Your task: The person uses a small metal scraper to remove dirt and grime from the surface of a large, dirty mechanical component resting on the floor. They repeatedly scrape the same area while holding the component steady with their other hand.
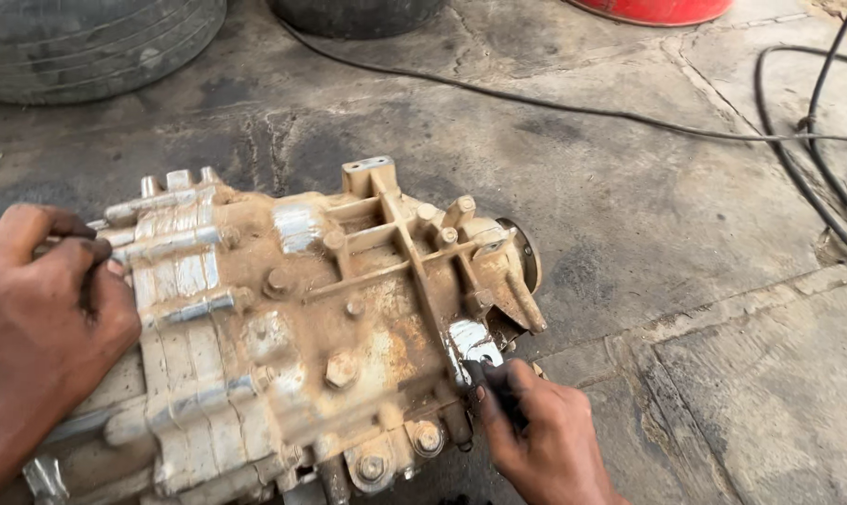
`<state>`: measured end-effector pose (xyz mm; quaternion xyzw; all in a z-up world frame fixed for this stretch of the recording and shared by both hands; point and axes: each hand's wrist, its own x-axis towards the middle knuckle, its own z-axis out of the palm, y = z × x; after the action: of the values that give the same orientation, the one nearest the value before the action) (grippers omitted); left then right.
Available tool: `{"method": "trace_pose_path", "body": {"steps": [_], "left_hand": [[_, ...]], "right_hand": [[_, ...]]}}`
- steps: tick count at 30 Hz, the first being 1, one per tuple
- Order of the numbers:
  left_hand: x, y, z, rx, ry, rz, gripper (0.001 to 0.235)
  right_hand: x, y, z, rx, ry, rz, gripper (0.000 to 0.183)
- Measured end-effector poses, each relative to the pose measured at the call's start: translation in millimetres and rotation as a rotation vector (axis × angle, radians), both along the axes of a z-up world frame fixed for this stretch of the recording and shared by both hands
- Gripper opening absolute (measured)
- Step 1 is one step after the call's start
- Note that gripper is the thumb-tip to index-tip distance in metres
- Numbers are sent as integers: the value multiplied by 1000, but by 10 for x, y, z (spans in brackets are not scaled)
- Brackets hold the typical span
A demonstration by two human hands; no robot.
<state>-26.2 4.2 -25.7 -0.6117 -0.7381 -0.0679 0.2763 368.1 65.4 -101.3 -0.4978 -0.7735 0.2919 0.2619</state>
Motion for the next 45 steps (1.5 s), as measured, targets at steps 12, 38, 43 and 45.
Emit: {"method": "trace_pose_path", "body": {"steps": [12,38,43,45], "left_hand": [[117,-16,131,-9,88,25,20],[94,-103,121,-29,91,34,19],[138,-87,154,10,82,4,20],[119,-98,165,-35,94,42,22]], "right_hand": [[132,-7,-31,-181,-38,-126,16],[315,265,21,358,-299,154,22],[183,391,227,425,-372,335,34],[131,420,263,489,-299,397,25]]}}
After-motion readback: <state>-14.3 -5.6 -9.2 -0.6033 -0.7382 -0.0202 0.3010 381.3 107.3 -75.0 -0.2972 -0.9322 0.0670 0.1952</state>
